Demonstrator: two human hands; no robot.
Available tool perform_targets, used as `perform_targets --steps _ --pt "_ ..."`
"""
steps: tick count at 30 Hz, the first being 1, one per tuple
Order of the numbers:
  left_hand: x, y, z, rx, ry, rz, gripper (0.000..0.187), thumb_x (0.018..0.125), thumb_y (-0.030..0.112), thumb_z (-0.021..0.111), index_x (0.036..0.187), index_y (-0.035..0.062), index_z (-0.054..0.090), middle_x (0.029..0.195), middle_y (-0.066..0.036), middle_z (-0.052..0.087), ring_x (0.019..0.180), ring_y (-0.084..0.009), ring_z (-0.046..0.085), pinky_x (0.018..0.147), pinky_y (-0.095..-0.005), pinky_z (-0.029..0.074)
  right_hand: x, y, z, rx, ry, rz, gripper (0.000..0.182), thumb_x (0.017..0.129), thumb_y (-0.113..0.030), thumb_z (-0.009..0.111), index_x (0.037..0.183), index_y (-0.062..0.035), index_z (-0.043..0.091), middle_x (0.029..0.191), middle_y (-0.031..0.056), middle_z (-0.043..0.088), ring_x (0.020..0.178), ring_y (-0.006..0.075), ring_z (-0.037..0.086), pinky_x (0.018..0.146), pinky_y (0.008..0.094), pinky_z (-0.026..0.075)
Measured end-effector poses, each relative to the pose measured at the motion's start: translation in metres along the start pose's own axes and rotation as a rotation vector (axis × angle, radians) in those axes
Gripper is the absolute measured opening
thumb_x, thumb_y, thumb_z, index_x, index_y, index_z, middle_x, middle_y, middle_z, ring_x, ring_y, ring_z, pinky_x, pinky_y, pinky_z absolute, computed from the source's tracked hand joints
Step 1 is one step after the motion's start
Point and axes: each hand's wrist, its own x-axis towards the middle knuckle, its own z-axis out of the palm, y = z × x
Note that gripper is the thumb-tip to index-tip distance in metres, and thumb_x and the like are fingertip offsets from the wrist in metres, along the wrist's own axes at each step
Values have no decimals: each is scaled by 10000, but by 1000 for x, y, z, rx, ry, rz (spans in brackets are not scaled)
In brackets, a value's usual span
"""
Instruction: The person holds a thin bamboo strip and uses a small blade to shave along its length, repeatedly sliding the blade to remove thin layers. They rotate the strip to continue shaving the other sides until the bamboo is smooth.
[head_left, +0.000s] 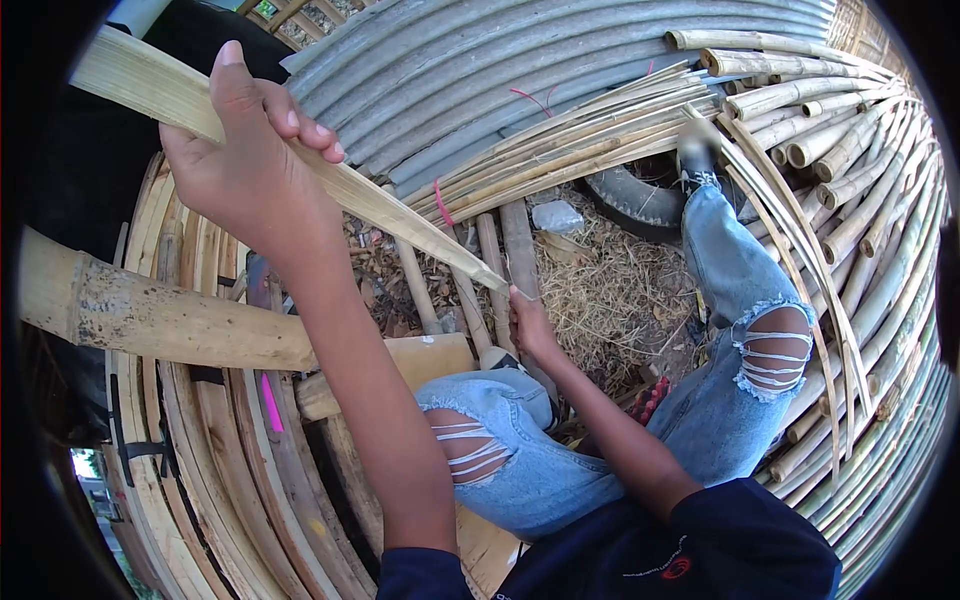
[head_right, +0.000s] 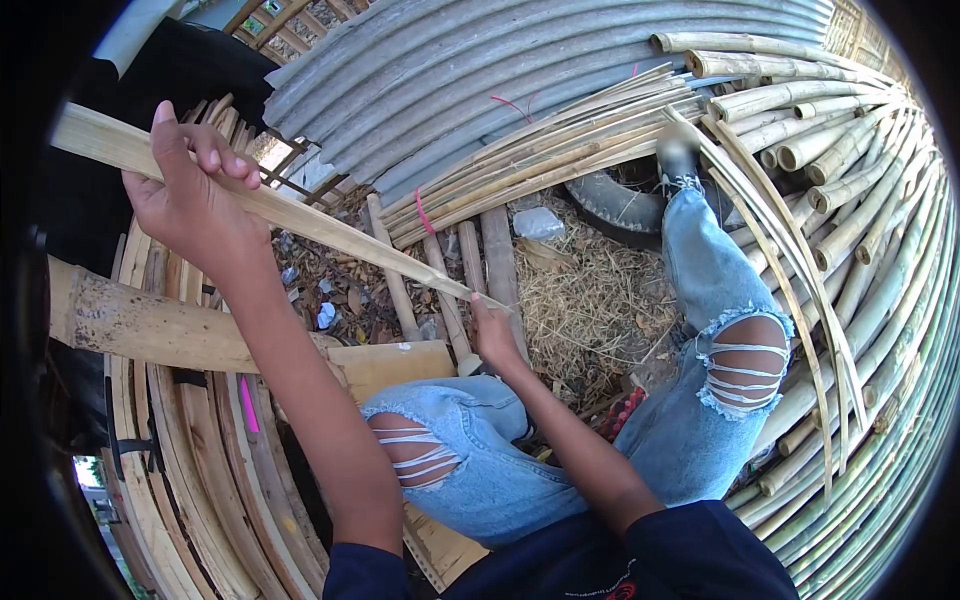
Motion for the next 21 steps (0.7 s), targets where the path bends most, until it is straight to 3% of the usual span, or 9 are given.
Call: perform_targets --steps 2,4,5,8,11,13,14,16,21 --pt "-1 0 -1 -5 -16 21 210 837 160 588 794 42 420 498 -25 417 384 -81 422 311 -205 345 7 7 -5 -7 70 22 499 919 -446 371 540 -123 344 452 -33 273 367 74 274 361 251 210" --pt "-2 -3 1 -2 -37 31 203 841 169 579 810 48 419 486 -21 427 357 -73 414 302 -205 344 -13 -32 -4 237 -141 175 483 905 -455 393 548 -131 361 433 -35 274 334 82 264 335 260 187" --pt "-2 -2 1 -6 -39 42 203 843 175 577 814 50 420 483 -20 426 355 -69 410 303 -200 342 -28 -52 2 240 -138 191 483 905 -455 393 548 -131 361 433 -35 274 334 82 264 335 260 187" --pt "-1 -4 3 -25 -27 60 208 846 187 573 815 49 420 475 -22 421 346 -64 398 296 -186 328 -44 -84 17 315 -229 35 486 899 -475 395 548 -152 302 386 -40 253 275 89 224 282 253 164" --pt "-3 -1 10 -60 -69 58 217 846 188 572 810 44 414 467 -22 416 336 -60 385 283 -179 313 -20 -51 7 229 -105 82 492 895 -484 397 544 -156 292 386 -40 248 274 88 216 281 250 157" --pt "-6 0 13 -127 -143 36 253 854 152 562 720 60 368 491 -12 363 385 -66 360 290 -179 265 -3 -31 -8 161 -1 274 496 892 -492 396 543 -157 288 385 -40 242 272 88 211 281 243 160" --pt "-7 0 16 -133 -147 35 253 854 152 562 720 60 368 491 -12 363 385 -66 360 290 -179 265 -2 -28 -12 165 5 270 496 892 -492 396 543 -157 288 385 -40 242 272 88 211 281 243 160" --pt "-9 -1 20 -130 -180 73 259 853 149 563 716 60 363 491 -17 363 380 -68 355 286 -174 267 -23 -60 -9 308 -184 210 499 895 -491 387 542 -154 284 385 -36 240 271 87 209 281 238 162" --pt "-13 -2 30 -136 -198 120 251 851 145 567 716 56 376 490 -17 365 379 -69 362 289 -170 266 -59 -114 18 356 -175 -48 505 902 -481 374 538 -143 283 389 -32 233 277 80 206 285 236 161"
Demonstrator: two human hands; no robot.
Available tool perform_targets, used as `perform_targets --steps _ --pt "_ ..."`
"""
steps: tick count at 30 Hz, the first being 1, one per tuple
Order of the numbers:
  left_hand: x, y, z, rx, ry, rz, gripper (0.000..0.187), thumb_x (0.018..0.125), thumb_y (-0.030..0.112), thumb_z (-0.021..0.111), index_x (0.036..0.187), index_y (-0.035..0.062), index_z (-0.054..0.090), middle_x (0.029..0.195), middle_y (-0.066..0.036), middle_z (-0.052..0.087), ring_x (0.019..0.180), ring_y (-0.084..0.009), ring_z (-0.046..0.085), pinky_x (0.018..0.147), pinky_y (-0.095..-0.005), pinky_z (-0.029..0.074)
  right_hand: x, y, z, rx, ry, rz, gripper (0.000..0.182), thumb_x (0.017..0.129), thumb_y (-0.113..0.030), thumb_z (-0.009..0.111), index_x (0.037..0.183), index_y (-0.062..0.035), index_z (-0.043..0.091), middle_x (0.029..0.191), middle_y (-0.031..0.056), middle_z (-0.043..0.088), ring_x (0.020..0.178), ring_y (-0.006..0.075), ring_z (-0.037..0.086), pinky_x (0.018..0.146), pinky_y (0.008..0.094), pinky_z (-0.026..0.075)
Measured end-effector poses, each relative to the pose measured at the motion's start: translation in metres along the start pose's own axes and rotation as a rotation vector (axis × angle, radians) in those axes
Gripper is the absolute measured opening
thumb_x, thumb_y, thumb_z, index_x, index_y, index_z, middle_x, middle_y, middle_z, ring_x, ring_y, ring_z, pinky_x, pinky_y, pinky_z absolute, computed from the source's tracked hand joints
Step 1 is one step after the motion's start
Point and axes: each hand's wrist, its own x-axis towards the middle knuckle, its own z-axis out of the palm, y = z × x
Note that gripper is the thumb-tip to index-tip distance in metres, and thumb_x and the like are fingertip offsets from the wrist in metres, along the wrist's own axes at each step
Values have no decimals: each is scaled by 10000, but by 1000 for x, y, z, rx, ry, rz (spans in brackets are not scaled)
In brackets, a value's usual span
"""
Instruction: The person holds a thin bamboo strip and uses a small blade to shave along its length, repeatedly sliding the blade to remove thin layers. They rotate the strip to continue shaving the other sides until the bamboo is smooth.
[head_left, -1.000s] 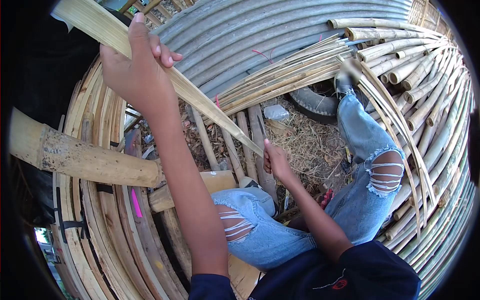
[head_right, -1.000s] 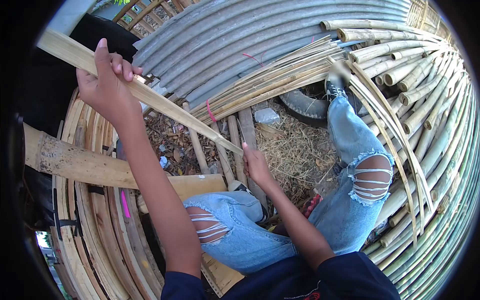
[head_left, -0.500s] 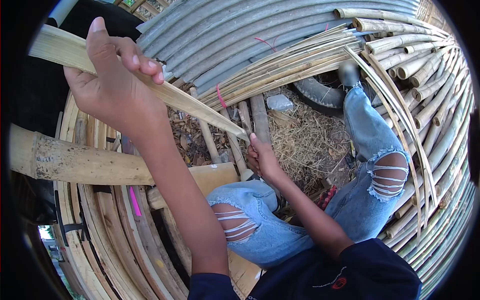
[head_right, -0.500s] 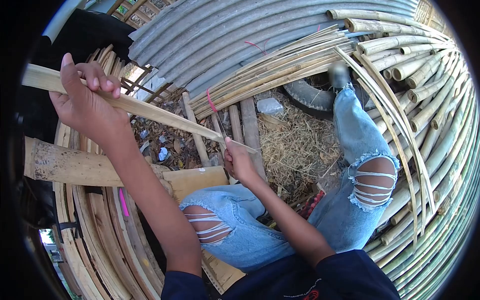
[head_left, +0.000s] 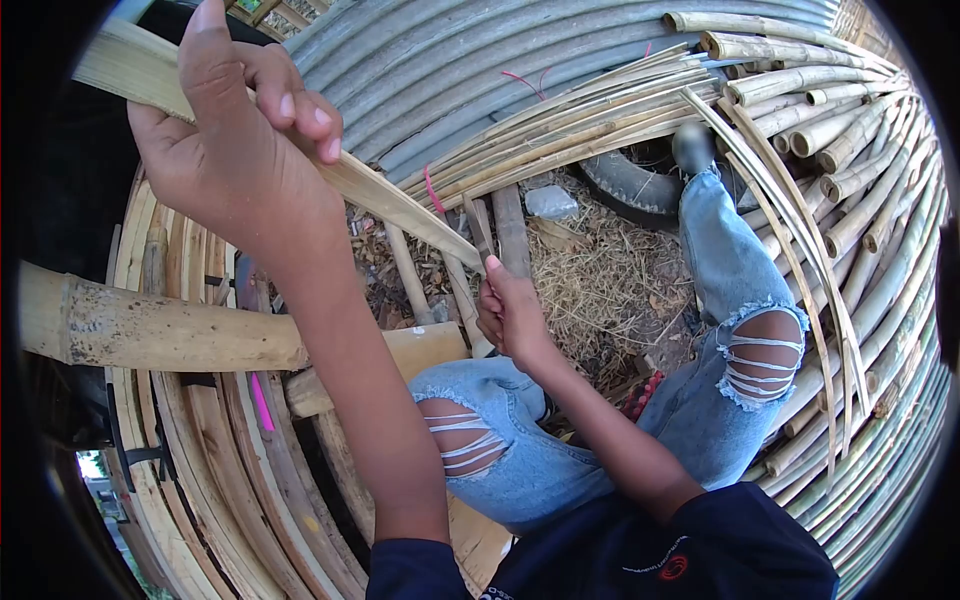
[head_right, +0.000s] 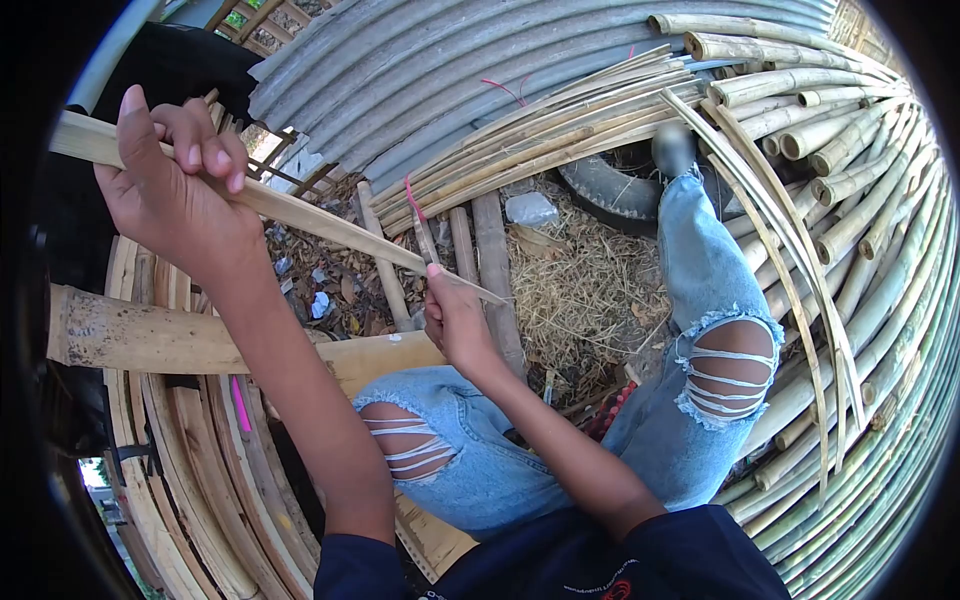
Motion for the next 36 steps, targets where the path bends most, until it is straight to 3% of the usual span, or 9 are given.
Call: perform_targets --steps 8,13,16,20,22,27,29,34,36 --pt "0 -3 -2 11 -36 -31 264 852 151 572 704 52 377 490 -16 363 382 -71 370 297 -171 268 3 -8 -2 -19 -41 33 496 902 -465 389 537 -143 295 405 -37 240 298 76 209 302 244 154" --pt "-1 3 4 42 99 -75 286 856 156 568 676 54 371 486 -14 361 384 -64 364 301 -171 262 17 5 -18 -114 69 9 490 900 -464 395 543 -141 301 409 -37 239 301 75 214 306 246 151" --pt "0 1 2 37 83 -81 276 857 155 565 688 56 370 489 -13 357 383 -63 357 302 -172 260 3 -21 2 -43 -70 60 485 896 -459 409 549 -139 299 420 -39 243 302 79 209 309 251 149" --pt "0 4 3 31 83 -52 232 839 174 575 750 56 396 459 -22 396 333 -70 380 280 -186 279 13 21 -18 -99 15 -58 475 893 -454 417 554 -139 308 417 -36 251 297 85 211 304 253 151" --pt "0 4 -1 27 87 -85 233 841 177 572 753 58 392 461 -22 393 334 -70 382 278 -184 278 21 41 -45 -10 163 273 471 894 -447 420 555 -139 310 416 -34 252 295 88 214 300 257 156" --pt "-5 3 2 29 34 -71 237 848 191 573 786 46 397 465 -21 395 335 -64 380 277 -181 286 2 19 -19 -38 111 107 465 901 -436 404 557 -138 310 422 -33 242 301 86 209 304 258 164" --pt "-7 8 12 21 34 -41 284 859 153 555 672 57 363 486 -13 353 390 -62 355 313 -169 262 -7 -1 -1 -27 -26 -59 473 903 -441 396 556 -132 310 426 -34 241 305 84 219 308 254 168" --pt "-4 4 4 -12 -25 -39 234 859 163 558 730 43 404 493 -17 363 382 -68 366 315 -170 271 20 48 -40 -179 142 -79 481 901 -448 399 556 -126 308 404 -29 259 301 89 240 308 252 178" --pt "-6 8 8 -12 0 -30 241 859 160 559 717 45 402 492 -17 364 382 -67 367 313 -170 275 22 49 -57 -168 200 209 485 902 -448 402 548 -131 307 393 -26 271 293 90 241 304 253 183"
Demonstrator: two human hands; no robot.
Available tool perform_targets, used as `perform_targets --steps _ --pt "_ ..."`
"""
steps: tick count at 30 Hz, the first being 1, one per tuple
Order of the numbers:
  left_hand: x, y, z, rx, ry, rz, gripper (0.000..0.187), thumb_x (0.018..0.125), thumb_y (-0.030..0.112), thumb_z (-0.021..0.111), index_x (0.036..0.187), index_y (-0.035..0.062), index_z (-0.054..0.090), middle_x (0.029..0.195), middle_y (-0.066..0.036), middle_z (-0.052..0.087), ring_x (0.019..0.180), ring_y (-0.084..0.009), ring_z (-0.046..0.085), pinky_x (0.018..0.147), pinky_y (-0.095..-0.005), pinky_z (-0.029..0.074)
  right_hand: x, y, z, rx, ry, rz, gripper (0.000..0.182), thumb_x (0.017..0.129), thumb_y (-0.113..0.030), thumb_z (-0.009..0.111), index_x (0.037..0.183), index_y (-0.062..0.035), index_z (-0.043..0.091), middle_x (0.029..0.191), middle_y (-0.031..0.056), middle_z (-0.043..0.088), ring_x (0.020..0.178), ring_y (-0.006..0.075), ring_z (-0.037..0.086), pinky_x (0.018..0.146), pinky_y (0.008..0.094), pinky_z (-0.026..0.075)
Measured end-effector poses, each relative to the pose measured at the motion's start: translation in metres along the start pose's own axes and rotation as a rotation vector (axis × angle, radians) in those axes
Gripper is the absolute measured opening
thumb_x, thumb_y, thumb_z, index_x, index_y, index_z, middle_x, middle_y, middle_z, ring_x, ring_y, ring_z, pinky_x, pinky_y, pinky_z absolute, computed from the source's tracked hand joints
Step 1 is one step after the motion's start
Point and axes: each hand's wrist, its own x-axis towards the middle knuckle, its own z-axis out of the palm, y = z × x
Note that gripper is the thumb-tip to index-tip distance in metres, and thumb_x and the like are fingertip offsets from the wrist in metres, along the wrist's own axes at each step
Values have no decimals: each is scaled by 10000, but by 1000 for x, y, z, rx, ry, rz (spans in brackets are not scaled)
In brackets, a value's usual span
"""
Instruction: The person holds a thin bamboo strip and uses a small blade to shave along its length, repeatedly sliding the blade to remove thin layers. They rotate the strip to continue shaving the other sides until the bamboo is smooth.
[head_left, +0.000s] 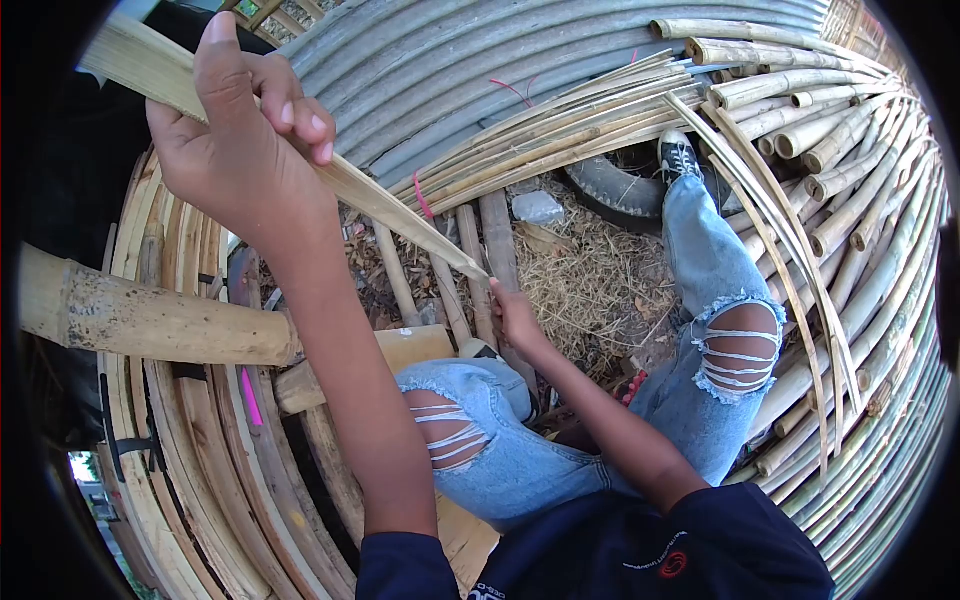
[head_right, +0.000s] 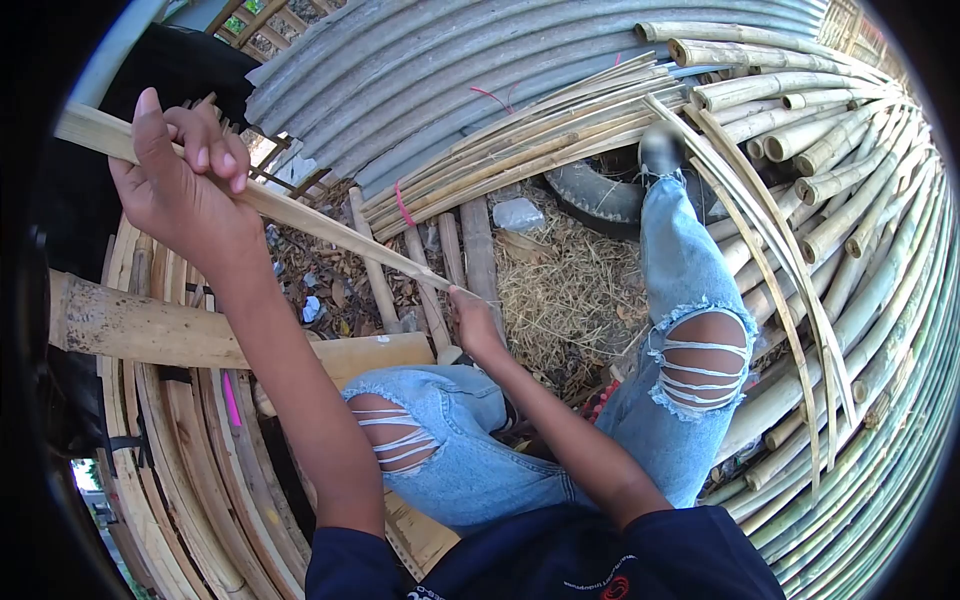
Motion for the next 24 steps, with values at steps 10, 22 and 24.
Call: perform_targets --steps 10,22,24 --pt "0 -3 -9 -53 -75 28 272 850 168 580 694 50 391 492 -22 372 386 -70 395 308 -162 294 -10 -5 4 -6 -148 -265 468 899 -455 414 557 -149 322 409 -43 286 302 76 228 311 246 162" --pt "-2 0 2 2 48 -3 264 844 181 585 740 53 378 490 -15 376 371 -67 379 311 -175 289 -164 -173 -49 -1301 296 -354 320 744 -219 651 717 69 516 619 251 515 645 422 519 602 442 408" --pt "-4 3 5 -13 26 -29 253 852 195 577 757 51 391 495 -16 389 367 -64 383 314 -178 292 -162 -202 -66 -1427 330 -360 300 702 -185 686 721 60 514 656 240 537 659 403 536 615 436 415"
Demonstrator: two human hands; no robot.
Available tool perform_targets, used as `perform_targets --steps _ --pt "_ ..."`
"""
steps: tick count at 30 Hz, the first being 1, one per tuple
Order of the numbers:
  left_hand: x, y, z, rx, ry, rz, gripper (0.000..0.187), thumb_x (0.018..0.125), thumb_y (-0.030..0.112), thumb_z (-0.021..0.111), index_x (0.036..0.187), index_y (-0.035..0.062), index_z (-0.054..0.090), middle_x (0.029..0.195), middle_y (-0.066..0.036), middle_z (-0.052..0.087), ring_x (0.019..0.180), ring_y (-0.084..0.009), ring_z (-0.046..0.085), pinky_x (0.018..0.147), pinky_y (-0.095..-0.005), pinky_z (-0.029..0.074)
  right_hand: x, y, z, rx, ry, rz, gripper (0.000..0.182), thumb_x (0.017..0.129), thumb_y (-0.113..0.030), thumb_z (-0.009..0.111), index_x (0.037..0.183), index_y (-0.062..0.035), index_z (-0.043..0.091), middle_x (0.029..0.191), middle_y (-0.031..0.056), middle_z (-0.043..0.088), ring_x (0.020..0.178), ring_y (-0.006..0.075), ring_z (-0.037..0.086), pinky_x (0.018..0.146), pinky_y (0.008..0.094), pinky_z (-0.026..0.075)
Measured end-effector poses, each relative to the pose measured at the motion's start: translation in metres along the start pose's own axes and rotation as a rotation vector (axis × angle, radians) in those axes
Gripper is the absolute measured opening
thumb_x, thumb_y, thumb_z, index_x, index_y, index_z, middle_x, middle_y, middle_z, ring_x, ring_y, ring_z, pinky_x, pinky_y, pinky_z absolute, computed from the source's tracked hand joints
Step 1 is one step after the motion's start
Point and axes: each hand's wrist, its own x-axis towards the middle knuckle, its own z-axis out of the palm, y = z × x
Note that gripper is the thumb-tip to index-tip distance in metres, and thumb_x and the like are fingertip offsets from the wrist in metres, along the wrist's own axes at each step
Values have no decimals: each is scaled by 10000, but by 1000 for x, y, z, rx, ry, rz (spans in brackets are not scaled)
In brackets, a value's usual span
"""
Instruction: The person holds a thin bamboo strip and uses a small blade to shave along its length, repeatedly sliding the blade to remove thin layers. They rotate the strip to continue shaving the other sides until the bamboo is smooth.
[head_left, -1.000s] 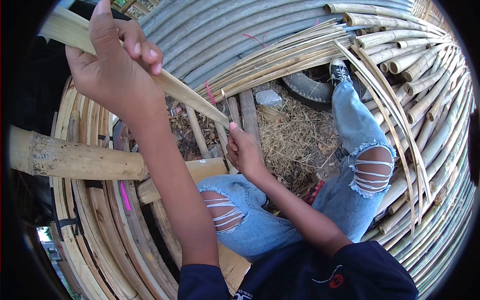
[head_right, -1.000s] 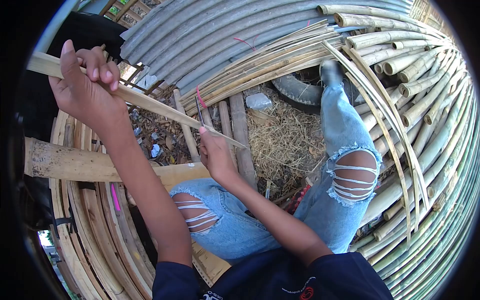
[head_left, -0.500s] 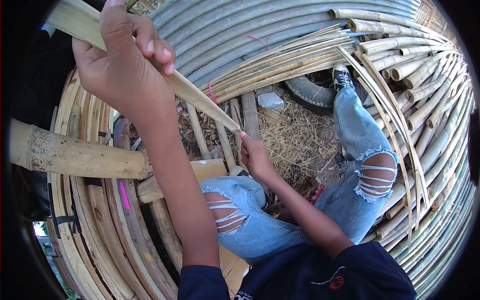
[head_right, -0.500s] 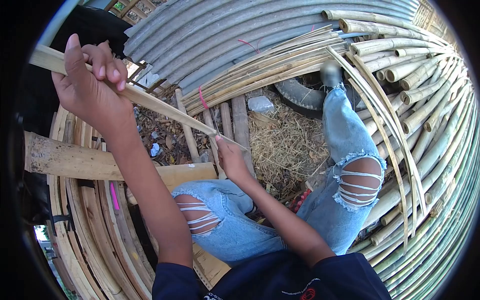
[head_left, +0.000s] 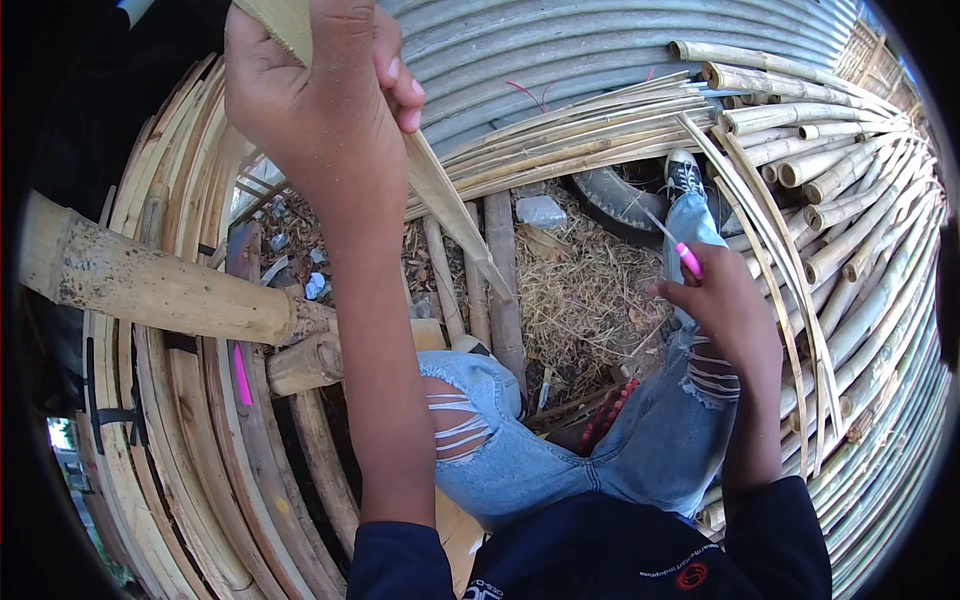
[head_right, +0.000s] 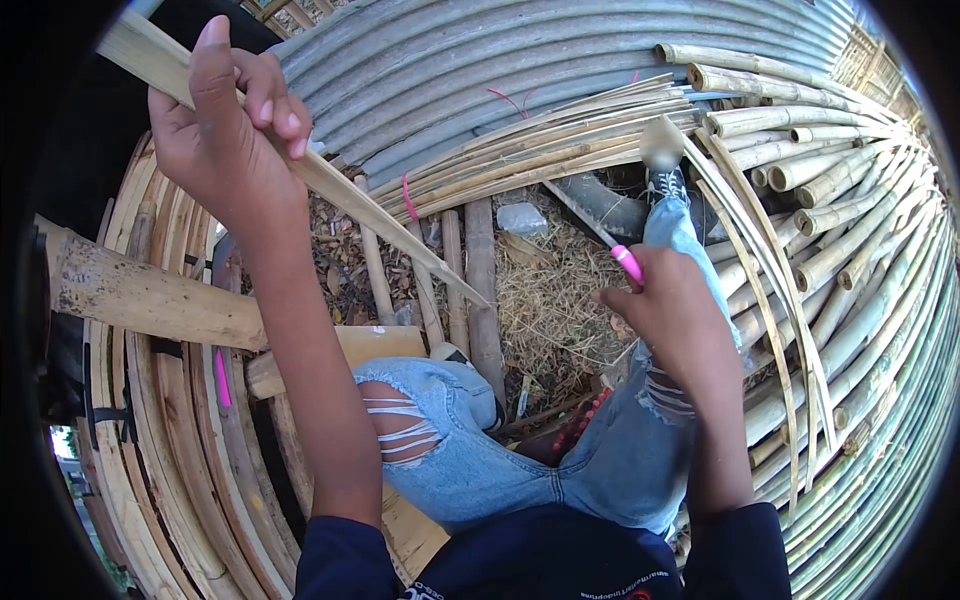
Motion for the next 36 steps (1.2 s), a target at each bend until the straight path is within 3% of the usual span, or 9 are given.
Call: perform_targets --steps 7,12,21,24,28,29,31,33,36 --pt "-3 5 2 39 38 -41 241 861 203 568 770 58 399 496 -15 405 362 -63 399 311 -168 310 138 172 43 -440 -7 -84 350 552 -136 758 812 36 598 864 223 609 826 360 589 731 399 450" --pt "-2 2 -4 22 30 -40 213 867 196 562 802 56 415 495 -7 395 362 -56 391 310 -162 307 158 159 22 -256 371 -112 225 604 -109 701 725 53 601 710 227 606 698 365 598 635 423 466" --pt "-2 4 -9 57 84 -52 211 870 193 558 808 49 416 499 -4 376 372 -54 378 314 -168 305 166 160 33 -120 273 -21 210 635 -61 569 812 33 630 774 233 617 718 348 617 661 407 471" --pt "1 4 -9 31 46 -15 219 869 194 559 799 54 407 498 -3 372 371 -55 376 312 -170 302 159 168 54 -139 -353 -291 206 632 -101 596 803 13 616 721 211 612 678 299 594 644 399 457" --pt "-1 4 -12 44 76 -33 230 868 193 560 797 57 389 494 -5 369 369 -55 373 306 -172 296 186 158 28 -182 152 -108 190 640 -99 613 754 52 605 632 209 588 589 327 585 581 398 460" --pt "1 3 -10 27 81 -27 234 867 193 561 796 59 383 493 -6 368 369 -55 371 304 -172 293 166 147 39 -152 -209 -469 194 694 -105 553 757 71 604 629 230 586 597 355 598 580 425 462" --pt "4 4 -13 16 70 -45 236 870 193 557 796 59 377 489 -9 367 367 -58 369 301 -173 288 153 125 37 -133 -347 -229 153 632 -65 562 746 33 592 655 229 583 637 342 603 586 425 447" --pt "5 1 -14 39 70 -17 241 869 189 559 790 60 372 488 -10 367 367 -59 367 300 -172 283 218 188 14 -248 354 -83 174 608 -65 607 753 29 599 688 240 589 697 381 599 618 438 452" --pt "5 1 -17 37 86 -29 242 866 186 564 787 59 373 488 -10 367 366 -60 369 298 -173 281 221 185 -3 -348 396 -167 218 644 -137 668 721 37 562 636 202 579 595 317 596 556 392 463"
